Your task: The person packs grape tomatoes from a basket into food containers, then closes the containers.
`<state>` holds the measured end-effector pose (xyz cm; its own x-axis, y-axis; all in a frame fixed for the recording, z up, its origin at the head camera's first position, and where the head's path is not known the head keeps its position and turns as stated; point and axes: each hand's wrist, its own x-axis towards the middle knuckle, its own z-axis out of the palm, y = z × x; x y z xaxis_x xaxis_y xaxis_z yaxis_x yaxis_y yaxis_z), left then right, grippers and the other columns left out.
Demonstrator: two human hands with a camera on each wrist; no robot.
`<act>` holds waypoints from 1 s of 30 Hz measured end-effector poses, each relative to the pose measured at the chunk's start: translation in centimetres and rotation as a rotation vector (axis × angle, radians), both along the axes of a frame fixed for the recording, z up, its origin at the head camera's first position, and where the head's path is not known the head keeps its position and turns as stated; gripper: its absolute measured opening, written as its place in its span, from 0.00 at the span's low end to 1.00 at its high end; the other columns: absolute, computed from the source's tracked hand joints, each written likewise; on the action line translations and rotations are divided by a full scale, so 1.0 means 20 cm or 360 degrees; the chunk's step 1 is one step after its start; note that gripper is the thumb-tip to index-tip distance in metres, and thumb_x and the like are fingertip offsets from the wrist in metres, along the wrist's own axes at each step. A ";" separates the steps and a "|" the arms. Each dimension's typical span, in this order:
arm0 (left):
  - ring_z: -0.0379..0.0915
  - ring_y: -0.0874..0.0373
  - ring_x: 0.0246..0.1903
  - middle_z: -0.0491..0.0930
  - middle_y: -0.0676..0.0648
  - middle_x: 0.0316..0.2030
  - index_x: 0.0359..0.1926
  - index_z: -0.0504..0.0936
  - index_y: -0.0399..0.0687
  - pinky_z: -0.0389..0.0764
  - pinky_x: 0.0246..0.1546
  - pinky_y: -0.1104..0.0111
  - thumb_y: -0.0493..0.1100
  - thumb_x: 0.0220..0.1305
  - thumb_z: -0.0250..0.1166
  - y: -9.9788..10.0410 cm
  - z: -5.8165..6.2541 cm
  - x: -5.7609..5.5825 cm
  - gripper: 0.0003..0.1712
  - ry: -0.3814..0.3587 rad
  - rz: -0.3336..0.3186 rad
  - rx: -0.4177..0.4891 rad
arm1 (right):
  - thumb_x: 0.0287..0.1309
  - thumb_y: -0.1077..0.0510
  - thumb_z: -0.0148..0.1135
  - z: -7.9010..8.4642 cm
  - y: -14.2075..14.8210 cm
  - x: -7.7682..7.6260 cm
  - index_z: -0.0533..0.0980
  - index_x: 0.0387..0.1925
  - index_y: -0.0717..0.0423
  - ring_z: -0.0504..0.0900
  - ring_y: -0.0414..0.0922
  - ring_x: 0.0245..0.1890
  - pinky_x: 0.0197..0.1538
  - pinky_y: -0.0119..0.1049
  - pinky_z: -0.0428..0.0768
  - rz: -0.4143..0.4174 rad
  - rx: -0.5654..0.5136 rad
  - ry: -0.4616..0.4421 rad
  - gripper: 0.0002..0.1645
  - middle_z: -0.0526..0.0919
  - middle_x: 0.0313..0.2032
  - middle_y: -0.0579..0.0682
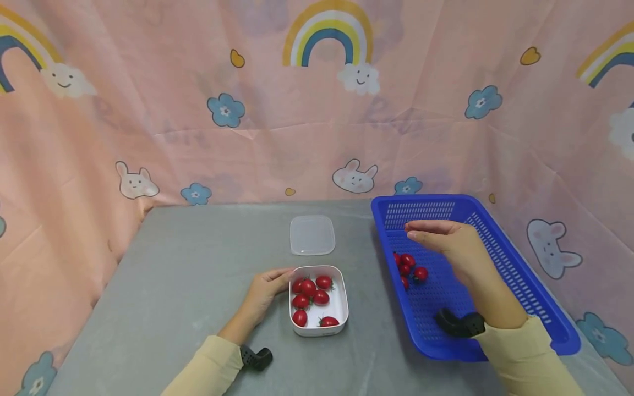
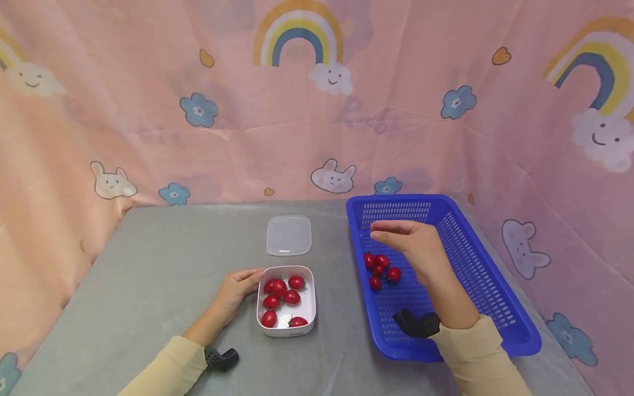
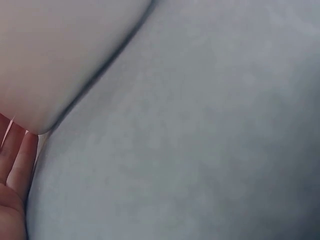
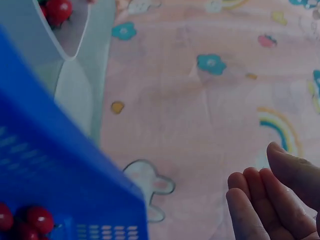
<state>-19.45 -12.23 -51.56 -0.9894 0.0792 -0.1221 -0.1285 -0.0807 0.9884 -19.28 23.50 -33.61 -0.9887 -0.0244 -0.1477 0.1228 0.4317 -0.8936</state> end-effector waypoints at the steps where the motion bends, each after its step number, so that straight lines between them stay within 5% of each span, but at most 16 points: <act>1: 0.83 0.68 0.40 0.87 0.41 0.46 0.51 0.82 0.26 0.82 0.45 0.74 0.37 0.65 0.65 0.00 0.00 0.00 0.18 -0.0003 -0.0005 0.0001 | 0.58 0.40 0.68 -0.01 0.02 -0.02 0.79 0.59 0.56 0.81 0.26 0.47 0.70 0.48 0.71 -0.0008 -0.0008 -0.0003 0.34 0.85 0.38 0.23; 4: 0.82 0.68 0.40 0.87 0.41 0.47 0.51 0.82 0.26 0.82 0.46 0.74 0.38 0.65 0.65 0.01 0.00 0.00 0.19 -0.0011 -0.0029 -0.0004 | 0.60 0.42 0.67 -0.06 0.07 -0.07 0.77 0.60 0.61 0.82 0.22 0.42 0.56 0.28 0.80 -0.0020 -0.0024 0.0016 0.35 0.84 0.36 0.22; 7: 0.83 0.69 0.40 0.87 0.41 0.47 0.51 0.82 0.27 0.82 0.46 0.75 0.38 0.65 0.64 0.01 0.00 0.01 0.18 -0.0019 -0.0034 -0.0013 | 0.61 0.44 0.67 -0.11 0.10 -0.13 0.74 0.62 0.66 0.83 0.22 0.39 0.46 0.17 0.79 -0.0060 -0.0025 0.0042 0.36 0.83 0.34 0.21; 15: 0.83 0.68 0.40 0.88 0.44 0.45 0.51 0.81 0.25 0.82 0.46 0.74 0.38 0.66 0.64 -0.01 0.00 0.00 0.19 -0.0005 -0.0034 -0.0009 | 0.61 0.39 0.65 -0.19 0.15 -0.27 0.74 0.64 0.62 0.77 0.17 0.35 0.66 0.43 0.74 -0.0237 0.0140 0.0054 0.39 0.80 0.32 0.19; 18: 0.83 0.68 0.40 0.88 0.44 0.45 0.51 0.81 0.25 0.82 0.46 0.74 0.38 0.66 0.64 -0.01 0.00 0.00 0.19 -0.0013 -0.0037 -0.0006 | 0.61 0.39 0.65 -0.24 0.17 -0.32 0.73 0.64 0.60 0.82 0.23 0.40 0.67 0.48 0.73 -0.0316 0.0155 0.0042 0.39 0.87 0.48 0.38; 21: 0.83 0.68 0.40 0.88 0.44 0.45 0.51 0.81 0.25 0.82 0.46 0.74 0.37 0.66 0.64 -0.01 0.00 0.00 0.19 -0.0024 -0.0035 0.0008 | 0.62 0.40 0.64 -0.28 0.20 -0.36 0.73 0.65 0.59 0.84 0.41 0.55 0.70 0.50 0.70 -0.0400 0.0160 0.0025 0.38 0.78 0.62 0.58; 23: 0.83 0.68 0.39 0.88 0.44 0.45 0.51 0.81 0.25 0.82 0.46 0.74 0.36 0.65 0.64 -0.01 0.00 0.00 0.18 -0.0029 -0.0024 0.0014 | 0.63 0.42 0.64 -0.31 0.21 -0.39 0.72 0.65 0.61 0.78 0.51 0.63 0.71 0.51 0.67 -0.0429 0.0146 0.0019 0.37 0.74 0.65 0.62; 28: 0.83 0.68 0.39 0.87 0.42 0.46 0.51 0.82 0.26 0.82 0.45 0.74 0.37 0.66 0.64 -0.02 0.00 0.00 0.18 -0.0018 -0.0019 -0.0016 | 0.64 0.48 0.64 -0.36 0.25 -0.43 0.74 0.63 0.64 0.85 0.32 0.44 0.67 0.47 0.72 -0.0466 0.0174 0.0031 0.32 0.75 0.62 0.63; 30: 0.83 0.68 0.39 0.87 0.41 0.47 0.51 0.82 0.26 0.82 0.45 0.74 0.38 0.66 0.64 -0.02 0.00 0.00 0.18 -0.0011 -0.0029 -0.0031 | 0.65 0.50 0.64 -0.37 0.27 -0.44 0.74 0.62 0.65 0.84 0.32 0.43 0.67 0.48 0.72 -0.0479 0.0198 0.0016 0.31 0.76 0.62 0.63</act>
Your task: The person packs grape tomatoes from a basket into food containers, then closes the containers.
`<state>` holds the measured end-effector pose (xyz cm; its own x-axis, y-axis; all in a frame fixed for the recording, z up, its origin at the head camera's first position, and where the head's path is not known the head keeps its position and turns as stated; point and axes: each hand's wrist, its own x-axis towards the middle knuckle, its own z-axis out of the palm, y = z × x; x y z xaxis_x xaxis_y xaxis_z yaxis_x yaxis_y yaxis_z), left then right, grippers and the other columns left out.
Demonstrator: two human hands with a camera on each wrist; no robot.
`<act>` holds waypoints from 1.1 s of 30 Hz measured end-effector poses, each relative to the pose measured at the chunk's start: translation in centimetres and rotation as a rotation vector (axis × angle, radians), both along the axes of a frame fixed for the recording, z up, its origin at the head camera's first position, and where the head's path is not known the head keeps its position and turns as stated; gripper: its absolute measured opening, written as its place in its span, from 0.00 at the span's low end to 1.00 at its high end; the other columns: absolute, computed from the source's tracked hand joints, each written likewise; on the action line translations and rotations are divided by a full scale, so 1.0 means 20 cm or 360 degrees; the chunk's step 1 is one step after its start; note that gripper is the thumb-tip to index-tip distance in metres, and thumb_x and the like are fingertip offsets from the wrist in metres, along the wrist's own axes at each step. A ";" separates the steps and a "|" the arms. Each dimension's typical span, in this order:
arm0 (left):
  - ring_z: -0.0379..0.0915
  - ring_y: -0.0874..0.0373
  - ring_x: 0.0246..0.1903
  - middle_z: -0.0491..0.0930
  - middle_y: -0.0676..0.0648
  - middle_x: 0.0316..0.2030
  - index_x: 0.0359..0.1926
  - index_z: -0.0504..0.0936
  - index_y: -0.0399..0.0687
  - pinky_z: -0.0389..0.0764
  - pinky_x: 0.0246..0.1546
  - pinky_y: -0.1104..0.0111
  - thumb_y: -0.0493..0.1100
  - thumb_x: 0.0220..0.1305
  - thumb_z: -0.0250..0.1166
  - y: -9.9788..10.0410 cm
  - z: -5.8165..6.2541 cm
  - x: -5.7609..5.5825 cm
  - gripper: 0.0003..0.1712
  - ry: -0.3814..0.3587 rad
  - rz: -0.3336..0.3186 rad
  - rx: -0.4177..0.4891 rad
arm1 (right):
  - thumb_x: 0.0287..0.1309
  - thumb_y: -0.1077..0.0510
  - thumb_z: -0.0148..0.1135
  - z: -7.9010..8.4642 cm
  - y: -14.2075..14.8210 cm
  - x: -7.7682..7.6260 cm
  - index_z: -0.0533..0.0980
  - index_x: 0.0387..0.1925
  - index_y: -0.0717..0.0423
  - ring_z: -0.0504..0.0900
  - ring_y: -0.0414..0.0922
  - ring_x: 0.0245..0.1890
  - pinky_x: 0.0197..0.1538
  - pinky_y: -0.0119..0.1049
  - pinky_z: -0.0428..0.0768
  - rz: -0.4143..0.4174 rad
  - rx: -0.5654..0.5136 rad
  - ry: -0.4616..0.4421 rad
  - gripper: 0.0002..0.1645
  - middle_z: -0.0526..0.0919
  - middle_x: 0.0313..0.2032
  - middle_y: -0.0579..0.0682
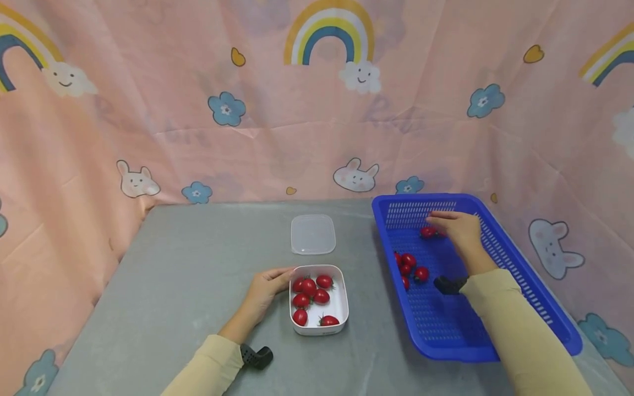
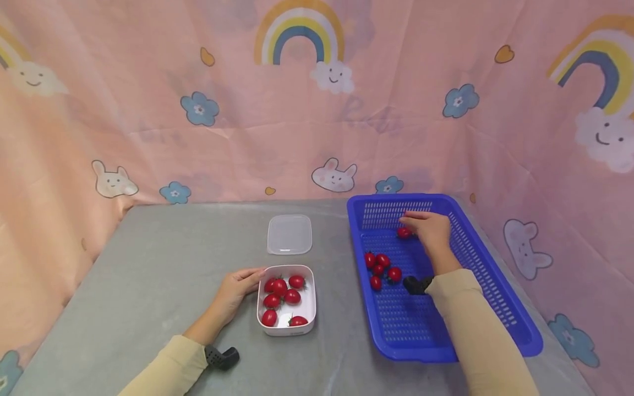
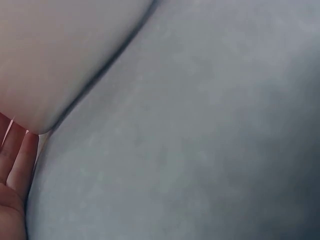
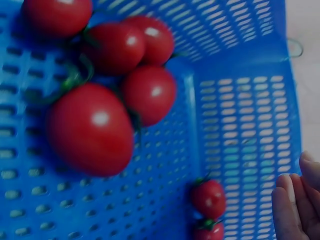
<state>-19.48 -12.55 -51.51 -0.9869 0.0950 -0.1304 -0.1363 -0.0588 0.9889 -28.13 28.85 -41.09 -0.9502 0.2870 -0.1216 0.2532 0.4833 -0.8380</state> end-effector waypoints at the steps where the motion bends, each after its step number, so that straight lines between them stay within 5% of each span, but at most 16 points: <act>1: 0.83 0.68 0.39 0.87 0.40 0.47 0.51 0.82 0.27 0.82 0.45 0.74 0.38 0.66 0.64 0.00 0.00 0.00 0.18 -0.0005 -0.0002 0.0010 | 0.65 0.50 0.64 -0.01 0.01 0.00 0.74 0.62 0.65 0.85 0.37 0.46 0.67 0.49 0.72 -0.0009 -0.0002 -0.0009 0.31 0.75 0.61 0.64; 5: 0.83 0.67 0.39 0.87 0.42 0.46 0.52 0.81 0.25 0.82 0.46 0.74 0.38 0.66 0.64 0.00 0.00 -0.01 0.19 0.0012 -0.0010 0.0036 | 0.67 0.51 0.62 -0.03 0.02 -0.01 0.71 0.64 0.67 0.74 0.59 0.65 0.71 0.53 0.65 -0.0014 -0.0033 -0.0068 0.31 0.73 0.63 0.66; 19: 0.83 0.68 0.40 0.87 0.40 0.47 0.51 0.83 0.28 0.82 0.46 0.74 0.38 0.65 0.65 0.01 0.01 0.00 0.18 0.0002 0.0013 0.0005 | 0.67 0.53 0.61 -0.11 0.05 -0.07 0.70 0.65 0.66 0.67 0.63 0.69 0.72 0.55 0.64 -0.0006 -0.0040 -0.0101 0.31 0.70 0.66 0.67; 27: 0.83 0.66 0.40 0.86 0.39 0.48 0.51 0.83 0.28 0.82 0.46 0.74 0.38 0.65 0.65 0.00 0.01 0.00 0.18 0.0009 0.0009 -0.0016 | 0.68 0.51 0.60 -0.15 0.06 -0.08 0.69 0.66 0.65 0.61 0.66 0.72 0.73 0.64 0.54 0.0055 0.0077 -0.0159 0.32 0.69 0.66 0.67; 33: 0.83 0.66 0.40 0.87 0.39 0.48 0.51 0.82 0.27 0.82 0.45 0.74 0.37 0.65 0.65 0.01 0.01 0.00 0.18 0.0001 0.0020 0.0002 | 0.65 0.54 0.64 -0.18 0.07 -0.10 0.73 0.61 0.68 0.63 0.67 0.70 0.73 0.63 0.57 0.0104 0.0161 -0.0180 0.29 0.73 0.62 0.67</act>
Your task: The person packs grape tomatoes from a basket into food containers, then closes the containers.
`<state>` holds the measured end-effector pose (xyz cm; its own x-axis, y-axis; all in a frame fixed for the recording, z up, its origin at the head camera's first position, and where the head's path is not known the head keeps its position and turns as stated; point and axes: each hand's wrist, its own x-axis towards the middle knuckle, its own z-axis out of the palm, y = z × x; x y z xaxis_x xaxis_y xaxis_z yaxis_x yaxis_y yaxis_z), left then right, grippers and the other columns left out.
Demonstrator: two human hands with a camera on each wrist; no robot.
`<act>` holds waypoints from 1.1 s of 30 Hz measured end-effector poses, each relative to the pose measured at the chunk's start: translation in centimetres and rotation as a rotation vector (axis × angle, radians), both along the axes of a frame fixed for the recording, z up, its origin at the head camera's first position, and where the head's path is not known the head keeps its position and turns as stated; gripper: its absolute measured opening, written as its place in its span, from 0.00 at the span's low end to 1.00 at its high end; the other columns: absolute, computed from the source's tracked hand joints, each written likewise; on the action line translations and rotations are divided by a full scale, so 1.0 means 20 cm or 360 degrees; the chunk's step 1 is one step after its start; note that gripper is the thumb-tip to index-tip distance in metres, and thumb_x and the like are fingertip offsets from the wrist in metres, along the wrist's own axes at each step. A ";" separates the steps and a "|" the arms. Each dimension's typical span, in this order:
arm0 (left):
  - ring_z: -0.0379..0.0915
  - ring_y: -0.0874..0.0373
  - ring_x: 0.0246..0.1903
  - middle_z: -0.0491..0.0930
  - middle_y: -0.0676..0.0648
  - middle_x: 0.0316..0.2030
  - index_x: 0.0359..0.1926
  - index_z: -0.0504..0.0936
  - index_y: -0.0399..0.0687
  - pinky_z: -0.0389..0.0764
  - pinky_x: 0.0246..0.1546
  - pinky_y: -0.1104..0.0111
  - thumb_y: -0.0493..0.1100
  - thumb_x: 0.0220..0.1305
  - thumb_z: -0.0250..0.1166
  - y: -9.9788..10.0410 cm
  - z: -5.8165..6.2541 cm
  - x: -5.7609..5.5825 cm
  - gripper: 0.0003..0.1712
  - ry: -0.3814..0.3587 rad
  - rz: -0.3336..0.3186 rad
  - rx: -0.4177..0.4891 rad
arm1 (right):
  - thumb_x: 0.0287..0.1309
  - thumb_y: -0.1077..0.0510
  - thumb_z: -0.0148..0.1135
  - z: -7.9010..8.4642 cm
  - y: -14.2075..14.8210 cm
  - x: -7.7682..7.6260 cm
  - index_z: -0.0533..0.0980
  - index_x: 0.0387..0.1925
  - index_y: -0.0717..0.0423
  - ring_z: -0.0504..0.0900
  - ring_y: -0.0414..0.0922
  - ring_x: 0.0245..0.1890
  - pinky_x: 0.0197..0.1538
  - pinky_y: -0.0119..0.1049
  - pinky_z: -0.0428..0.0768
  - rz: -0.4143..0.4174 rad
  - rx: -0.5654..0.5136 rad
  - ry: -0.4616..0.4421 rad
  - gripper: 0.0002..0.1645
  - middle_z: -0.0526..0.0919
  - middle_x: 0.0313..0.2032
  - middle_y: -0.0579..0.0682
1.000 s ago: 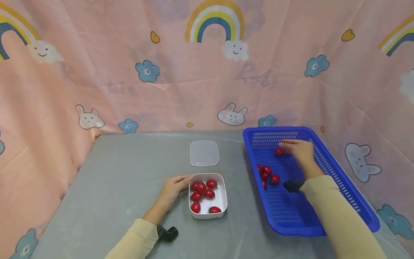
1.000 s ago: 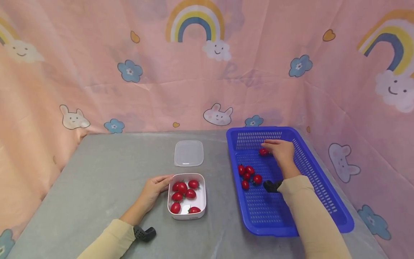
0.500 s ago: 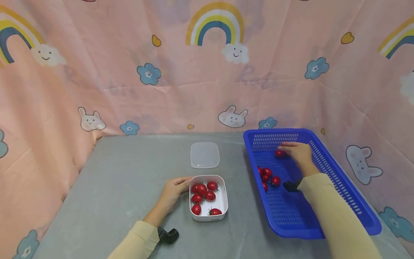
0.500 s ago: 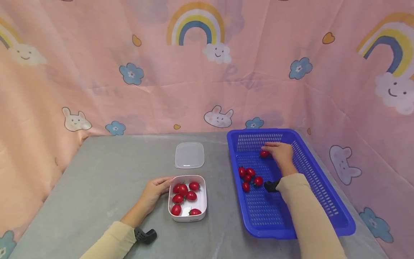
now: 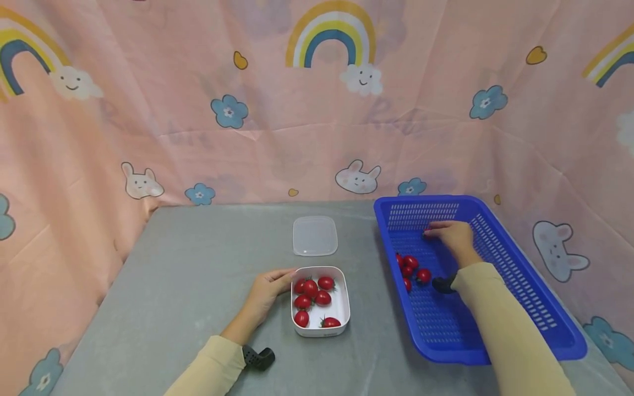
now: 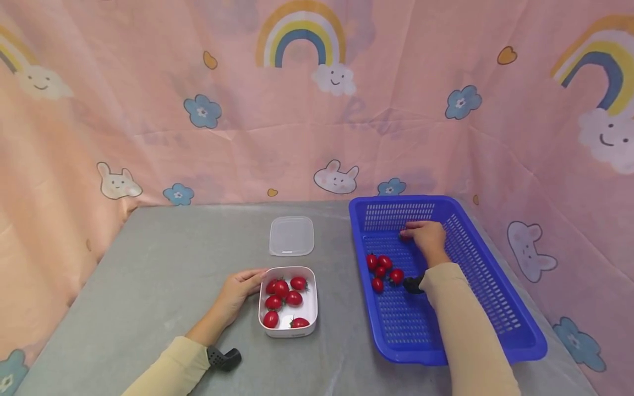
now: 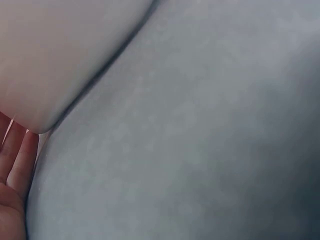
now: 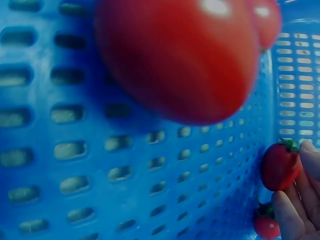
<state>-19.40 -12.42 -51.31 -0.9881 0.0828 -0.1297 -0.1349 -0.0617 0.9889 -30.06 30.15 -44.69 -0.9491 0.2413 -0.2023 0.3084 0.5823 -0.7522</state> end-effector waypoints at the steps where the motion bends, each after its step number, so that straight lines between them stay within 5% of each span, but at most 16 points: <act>1: 0.83 0.67 0.39 0.87 0.39 0.47 0.51 0.82 0.27 0.82 0.45 0.74 0.37 0.65 0.65 0.00 0.00 0.00 0.18 0.0003 0.0001 0.0006 | 0.65 0.54 0.64 0.00 0.00 0.00 0.74 0.61 0.68 0.63 0.67 0.70 0.73 0.63 0.58 0.0007 0.0012 -0.0009 0.29 0.73 0.62 0.68; 20: 0.83 0.68 0.39 0.87 0.40 0.47 0.51 0.82 0.26 0.82 0.45 0.74 0.36 0.66 0.64 0.00 0.01 0.00 0.17 0.0009 -0.0004 0.0026 | 0.63 0.51 0.66 0.00 -0.03 -0.01 0.76 0.57 0.70 0.70 0.67 0.65 0.69 0.62 0.64 0.0083 0.0197 0.0036 0.30 0.76 0.59 0.70; 30: 0.83 0.67 0.39 0.87 0.40 0.46 0.52 0.82 0.27 0.82 0.46 0.74 0.38 0.66 0.64 0.00 0.00 0.00 0.18 0.0010 -0.0020 0.0019 | 0.63 0.44 0.65 0.16 -0.11 -0.01 0.72 0.65 0.63 0.74 0.56 0.66 0.68 0.46 0.71 -0.0068 -0.0266 0.0107 0.37 0.74 0.65 0.63; 33: 0.83 0.68 0.39 0.87 0.41 0.47 0.52 0.81 0.26 0.82 0.46 0.74 0.38 0.66 0.64 -0.01 0.00 0.00 0.19 0.0024 -0.0025 0.0008 | 0.60 0.41 0.67 0.23 -0.15 0.01 0.73 0.66 0.59 0.77 0.50 0.65 0.68 0.43 0.71 -0.0069 -0.0308 0.0135 0.39 0.82 0.58 0.52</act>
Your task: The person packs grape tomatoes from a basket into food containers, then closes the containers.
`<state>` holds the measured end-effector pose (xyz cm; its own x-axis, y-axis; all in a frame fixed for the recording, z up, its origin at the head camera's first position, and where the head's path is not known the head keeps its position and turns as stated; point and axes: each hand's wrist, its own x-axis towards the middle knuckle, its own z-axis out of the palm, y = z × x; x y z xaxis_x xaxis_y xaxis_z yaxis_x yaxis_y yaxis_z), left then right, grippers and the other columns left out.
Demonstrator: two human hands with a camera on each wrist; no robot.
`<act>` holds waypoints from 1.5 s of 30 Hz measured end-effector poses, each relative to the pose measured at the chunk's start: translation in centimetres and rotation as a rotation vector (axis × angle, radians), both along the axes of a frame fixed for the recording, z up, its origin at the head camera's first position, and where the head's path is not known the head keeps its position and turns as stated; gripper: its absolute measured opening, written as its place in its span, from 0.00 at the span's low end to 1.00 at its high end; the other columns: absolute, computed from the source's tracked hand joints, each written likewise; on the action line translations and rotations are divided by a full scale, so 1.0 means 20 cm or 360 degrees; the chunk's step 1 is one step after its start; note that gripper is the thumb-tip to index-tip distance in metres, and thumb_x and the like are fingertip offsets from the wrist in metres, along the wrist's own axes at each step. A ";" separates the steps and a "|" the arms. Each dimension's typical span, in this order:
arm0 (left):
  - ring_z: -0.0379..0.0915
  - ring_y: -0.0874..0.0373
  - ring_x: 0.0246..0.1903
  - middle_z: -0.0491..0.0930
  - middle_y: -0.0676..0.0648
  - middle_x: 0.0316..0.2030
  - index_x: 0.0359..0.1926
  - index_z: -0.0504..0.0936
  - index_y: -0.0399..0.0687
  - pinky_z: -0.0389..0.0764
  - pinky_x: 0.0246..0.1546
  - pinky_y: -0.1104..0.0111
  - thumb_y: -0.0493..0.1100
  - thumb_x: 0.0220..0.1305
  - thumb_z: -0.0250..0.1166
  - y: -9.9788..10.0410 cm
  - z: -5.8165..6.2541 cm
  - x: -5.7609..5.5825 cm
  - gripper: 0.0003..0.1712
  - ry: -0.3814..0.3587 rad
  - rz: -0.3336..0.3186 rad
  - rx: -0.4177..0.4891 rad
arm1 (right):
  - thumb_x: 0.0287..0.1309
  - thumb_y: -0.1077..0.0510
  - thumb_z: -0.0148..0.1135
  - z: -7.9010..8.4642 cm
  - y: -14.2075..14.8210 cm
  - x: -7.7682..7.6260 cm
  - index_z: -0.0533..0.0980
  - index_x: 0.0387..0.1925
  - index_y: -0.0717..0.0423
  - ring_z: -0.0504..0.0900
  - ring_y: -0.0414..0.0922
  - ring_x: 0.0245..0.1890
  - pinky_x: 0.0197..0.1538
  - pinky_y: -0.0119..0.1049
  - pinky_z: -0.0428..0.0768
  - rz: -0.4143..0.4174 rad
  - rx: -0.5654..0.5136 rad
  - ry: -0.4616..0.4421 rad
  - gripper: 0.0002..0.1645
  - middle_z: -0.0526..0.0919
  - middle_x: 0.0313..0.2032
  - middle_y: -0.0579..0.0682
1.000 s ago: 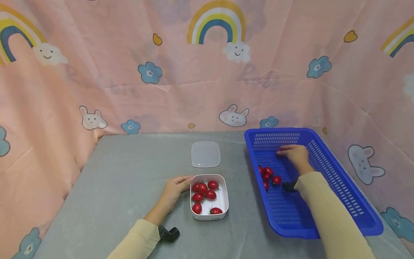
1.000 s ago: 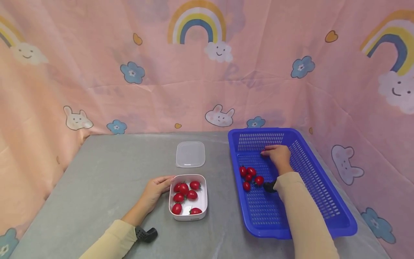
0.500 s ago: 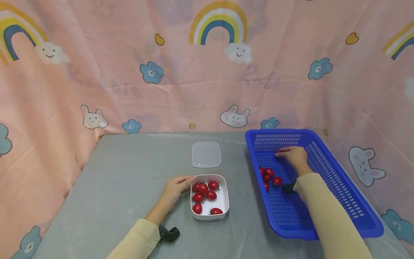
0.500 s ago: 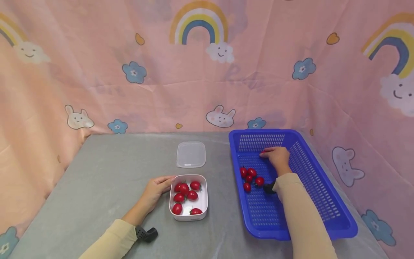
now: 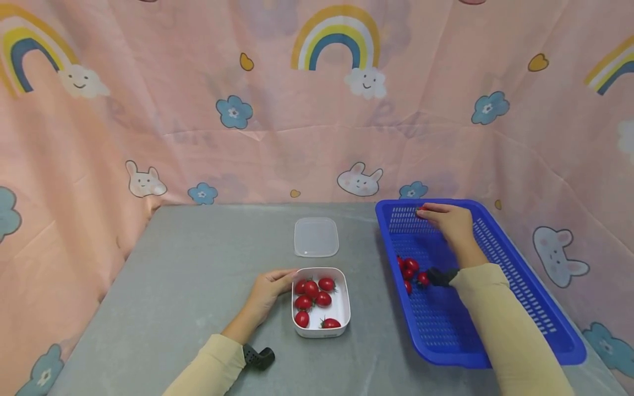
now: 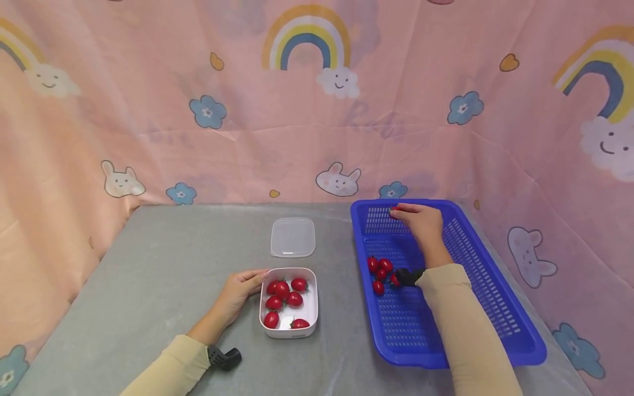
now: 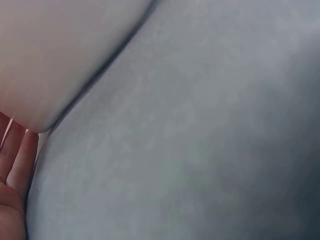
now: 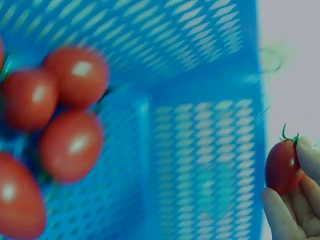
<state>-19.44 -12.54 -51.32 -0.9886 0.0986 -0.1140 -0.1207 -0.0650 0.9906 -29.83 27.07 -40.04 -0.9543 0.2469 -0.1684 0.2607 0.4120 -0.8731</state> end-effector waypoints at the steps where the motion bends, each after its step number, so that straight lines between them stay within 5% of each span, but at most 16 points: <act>1: 0.83 0.68 0.39 0.87 0.41 0.47 0.52 0.81 0.26 0.82 0.46 0.75 0.38 0.66 0.64 0.00 0.00 0.00 0.19 0.0004 -0.0001 -0.0006 | 0.59 0.40 0.68 0.02 -0.02 0.01 0.73 0.65 0.58 0.79 0.47 0.62 0.67 0.41 0.72 0.0006 -0.0024 0.0023 0.39 0.84 0.53 0.45; 5: 0.83 0.68 0.39 0.87 0.41 0.47 0.52 0.82 0.27 0.82 0.46 0.75 0.37 0.66 0.64 0.00 0.00 0.01 0.18 -0.0006 0.0009 -0.0003 | 0.56 0.40 0.70 0.11 -0.10 0.05 0.75 0.64 0.58 0.81 0.31 0.48 0.65 0.38 0.74 0.0052 -0.0084 0.0098 0.40 0.79 0.32 0.24; 8: 0.83 0.68 0.40 0.87 0.40 0.48 0.52 0.82 0.27 0.82 0.46 0.75 0.37 0.66 0.64 0.00 0.00 0.01 0.18 -0.0021 0.0012 0.0006 | 0.58 0.39 0.68 0.16 -0.16 0.08 0.74 0.64 0.57 0.77 0.28 0.45 0.66 0.39 0.73 0.0126 -0.0077 0.0106 0.39 0.77 0.30 0.21; 14: 0.83 0.68 0.39 0.87 0.40 0.47 0.51 0.82 0.26 0.82 0.46 0.75 0.36 0.66 0.64 0.01 0.00 0.02 0.18 -0.0021 0.0025 0.0009 | 0.59 0.40 0.68 0.22 -0.28 0.14 0.76 0.63 0.56 0.77 0.39 0.56 0.68 0.43 0.73 0.0259 -0.0067 0.0131 0.37 0.83 0.49 0.40; 18: 0.83 0.67 0.39 0.87 0.40 0.47 0.51 0.82 0.27 0.82 0.45 0.74 0.37 0.66 0.64 0.01 -0.01 0.01 0.17 -0.0027 0.0029 0.0004 | 0.58 0.40 0.69 0.25 -0.34 0.18 0.77 0.62 0.57 0.71 0.49 0.66 0.70 0.48 0.70 0.0333 -0.0070 0.0157 0.37 0.77 0.62 0.55; 21: 0.83 0.67 0.39 0.87 0.41 0.47 0.51 0.83 0.28 0.82 0.45 0.74 0.38 0.66 0.65 0.01 0.00 0.00 0.18 -0.0031 0.0030 -0.0004 | 0.56 0.42 0.71 0.26 -0.38 0.20 0.78 0.60 0.58 0.74 0.47 0.64 0.69 0.47 0.71 0.0369 -0.0115 0.0178 0.36 0.85 0.53 0.45; 26: 0.83 0.68 0.39 0.87 0.40 0.47 0.51 0.83 0.28 0.82 0.46 0.74 0.37 0.66 0.64 0.01 0.00 0.00 0.17 -0.0030 0.0032 -0.0007 | 0.56 0.45 0.72 0.26 -0.45 0.24 0.79 0.58 0.59 0.82 0.30 0.45 0.64 0.40 0.76 0.0453 -0.0193 0.0186 0.33 0.86 0.31 0.24; 34: 0.83 0.67 0.39 0.87 0.42 0.47 0.52 0.82 0.27 0.82 0.45 0.75 0.37 0.66 0.64 0.01 0.00 0.00 0.18 -0.0052 0.0021 0.0000 | 0.54 0.47 0.74 0.24 -0.55 0.30 0.82 0.55 0.59 0.85 0.30 0.42 0.70 0.49 0.70 0.0521 -0.0277 0.0194 0.30 0.88 0.32 0.30; 45: 0.83 0.68 0.39 0.88 0.45 0.45 0.51 0.83 0.28 0.82 0.46 0.75 0.37 0.65 0.64 0.00 0.00 0.00 0.18 -0.0042 0.0033 0.0007 | 0.55 0.51 0.74 0.23 -0.67 0.42 0.83 0.52 0.57 0.87 0.35 0.43 0.60 0.42 0.78 0.0637 -0.0278 0.0174 0.25 0.90 0.42 0.47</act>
